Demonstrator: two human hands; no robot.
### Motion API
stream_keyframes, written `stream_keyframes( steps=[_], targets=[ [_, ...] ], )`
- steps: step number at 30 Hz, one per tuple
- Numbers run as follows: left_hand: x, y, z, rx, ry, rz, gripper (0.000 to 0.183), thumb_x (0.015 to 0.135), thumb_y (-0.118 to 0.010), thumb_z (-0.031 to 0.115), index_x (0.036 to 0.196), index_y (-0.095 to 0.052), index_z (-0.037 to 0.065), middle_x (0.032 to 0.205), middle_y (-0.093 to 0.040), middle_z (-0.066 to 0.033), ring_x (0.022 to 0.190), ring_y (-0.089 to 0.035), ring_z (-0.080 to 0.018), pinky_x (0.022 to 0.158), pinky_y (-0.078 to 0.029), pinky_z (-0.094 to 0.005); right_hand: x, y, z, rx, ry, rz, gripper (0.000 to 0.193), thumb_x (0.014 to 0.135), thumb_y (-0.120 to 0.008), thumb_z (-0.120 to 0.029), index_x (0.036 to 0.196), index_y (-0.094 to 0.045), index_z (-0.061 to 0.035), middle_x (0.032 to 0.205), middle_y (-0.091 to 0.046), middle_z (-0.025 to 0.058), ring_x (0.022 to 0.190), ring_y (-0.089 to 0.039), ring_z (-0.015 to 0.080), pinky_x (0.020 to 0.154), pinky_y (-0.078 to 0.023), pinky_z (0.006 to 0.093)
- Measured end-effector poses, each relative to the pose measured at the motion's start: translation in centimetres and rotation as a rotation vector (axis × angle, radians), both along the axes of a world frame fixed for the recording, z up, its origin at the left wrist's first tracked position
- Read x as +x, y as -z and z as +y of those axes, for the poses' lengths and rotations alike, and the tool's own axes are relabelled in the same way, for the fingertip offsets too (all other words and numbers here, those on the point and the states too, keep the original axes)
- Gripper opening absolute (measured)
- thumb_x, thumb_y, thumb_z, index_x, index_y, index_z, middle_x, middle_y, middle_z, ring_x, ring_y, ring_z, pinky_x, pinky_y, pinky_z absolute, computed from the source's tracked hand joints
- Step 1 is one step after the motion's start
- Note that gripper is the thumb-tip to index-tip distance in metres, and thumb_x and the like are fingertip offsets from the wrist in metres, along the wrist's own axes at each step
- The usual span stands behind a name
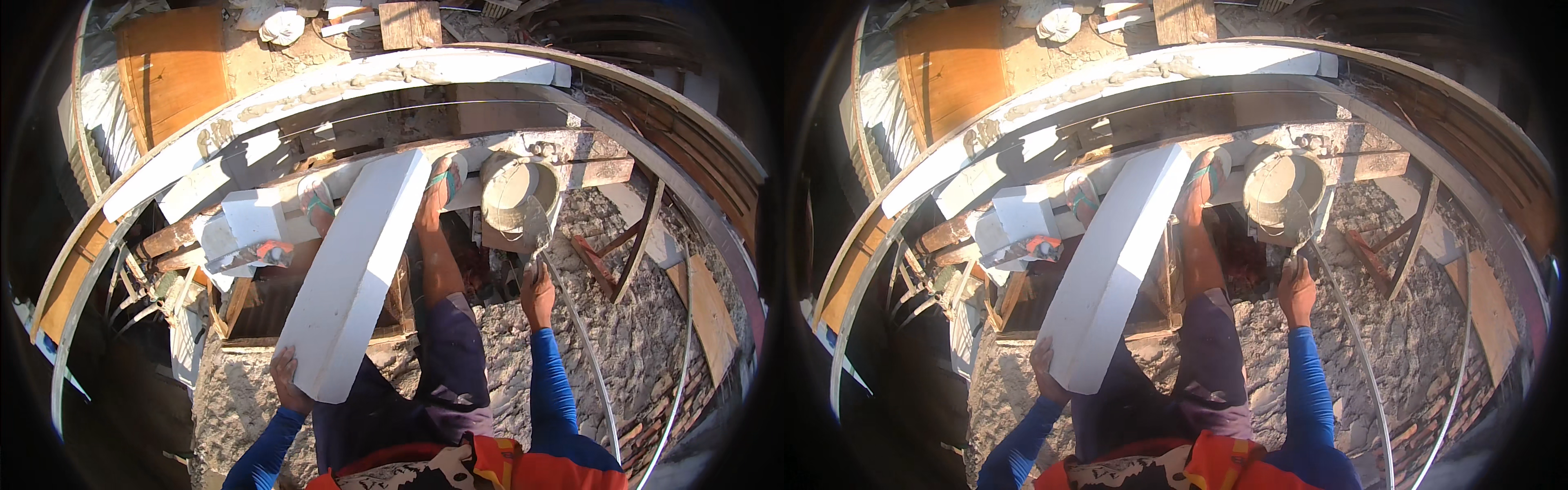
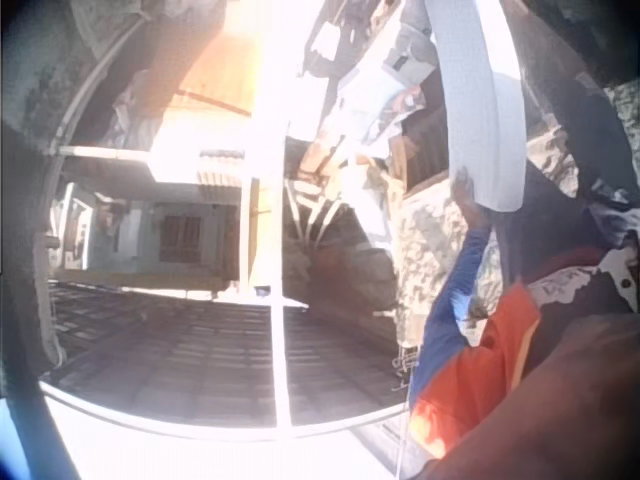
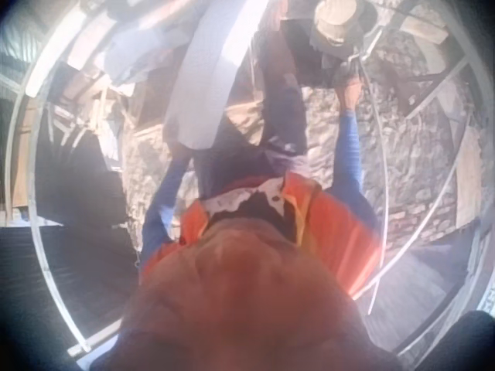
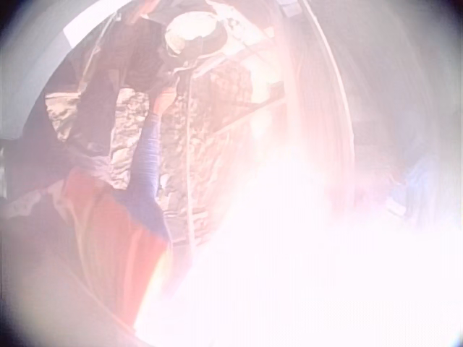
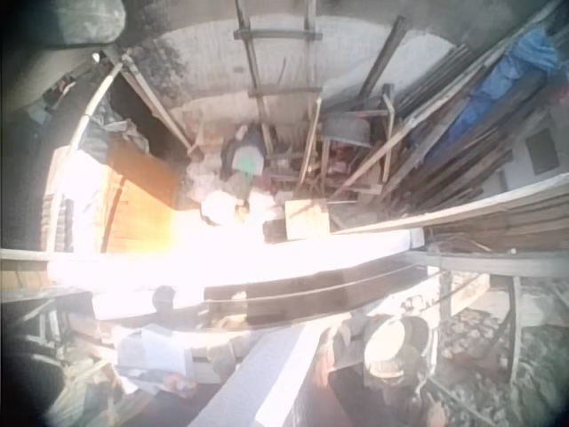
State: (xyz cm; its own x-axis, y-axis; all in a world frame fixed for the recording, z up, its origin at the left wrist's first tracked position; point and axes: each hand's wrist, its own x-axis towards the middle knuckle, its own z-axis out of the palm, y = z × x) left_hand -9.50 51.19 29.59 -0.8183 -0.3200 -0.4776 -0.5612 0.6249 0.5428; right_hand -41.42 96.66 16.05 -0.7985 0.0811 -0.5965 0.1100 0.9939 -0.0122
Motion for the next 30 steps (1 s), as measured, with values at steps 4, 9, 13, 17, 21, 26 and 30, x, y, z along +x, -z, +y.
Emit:
stream_keyframes(
  steps=[4,9,13,17,21,26,30],
  targets=[
    [0.4,-0.3,-0.6,-0.013,0.049,-0.057,0.076,0.080,-0.083,0.026,0.138,-0.037,0.013,0.143,-0.049,-0.0201,0.133,-0.048,-0.0416,0.111,-0.038,-0.0551,-3.8,10.6,6.3,0.261,0.004,-0.205,0.055,0.098,-0.058,-0.050,0.135,-0.063,-0.0088,0.117,-0.070,0.0289,0.108,-0.068,0.0456,0.096,-0.052,0.0534],
    [-1.7,-0.9,-0.4,-0.027,0.096,-0.107,0.074,0.080,-0.083,0.029,0.136,-0.036,0.014,0.143,-0.048,-0.0195,0.134,-0.048,-0.0404,0.112,-0.039,-0.0548,-6.4,17.8,8.4,-0.192,0.104,-0.317,0.048,0.097,-0.064,-0.047,0.121,-0.071,-0.0054,0.110,-0.073,0.0258,0.105,-0.070,0.0440,0.089,-0.055,0.0466],
    [-1.3,-0.8,0.5,-0.033,0.092,-0.196,0.073,0.083,-0.081,0.032,0.136,-0.035,0.015,0.144,-0.046,-0.0200,0.135,-0.047,-0.0401,0.112,-0.039,-0.0541,-5.4,12.8,12.1,-0.350,0.221,-0.353,0.045,0.095,-0.071,-0.038,0.116,-0.071,0.0020,0.104,-0.075,0.0241,0.100,-0.073,0.0341,0.085,-0.056,0.0417],
    [-2.5,-1.7,0.5,-0.066,0.123,-0.183,0.072,0.084,-0.081,0.033,0.136,-0.034,0.016,0.144,-0.046,-0.0198,0.135,-0.047,-0.0402,0.112,-0.039,-0.0538,-7.6,7.0,11.9,-0.405,0.242,-0.475,0.048,0.096,-0.071,-0.039,0.117,-0.070,0.0040,0.100,-0.075,0.0225,0.092,-0.072,0.0257,0.083,-0.055,0.0382],
    [-2.3,-1.7,0.5,-0.080,0.098,-0.173,0.072,0.084,-0.081,0.034,0.137,-0.034,0.016,0.144,-0.046,-0.0198,0.134,-0.047,-0.0411,0.110,-0.040,-0.0540,-13.3,3.7,5.7,-0.402,0.096,-0.528,0.055,0.097,-0.068,-0.044,0.120,-0.069,0.0059,0.091,-0.073,0.0179,0.075,-0.064,0.0194,0.073,-0.054,0.0385],
    [-3.0,-1.9,0.5,-0.061,0.130,-0.196,0.073,0.084,-0.081,0.033,0.138,-0.034,0.016,0.144,-0.046,-0.0199,0.134,-0.047,-0.0408,0.110,-0.041,-0.0540,-19.6,8.7,-3.1,-0.372,-0.074,-0.436,0.051,0.096,-0.068,-0.045,0.121,-0.070,-0.0005,0.093,-0.073,0.0230,0.083,-0.071,0.0291,0.079,-0.057,0.0402],
    [-0.9,-1.4,1.1,-0.084,0.133,-0.168,0.092,0.075,-0.087,0.042,0.145,-0.032,0.016,0.146,-0.043,-0.0218,0.136,-0.044,-0.0413,0.111,-0.037,-0.0542,-22.5,16.5,-7.7,-0.283,-0.389,-0.104,0.047,0.096,-0.065,-0.047,0.129,-0.068,-0.0128,0.109,-0.073,0.0222,0.096,-0.071,0.0426,0.086,-0.057,0.0486]
  ],
)
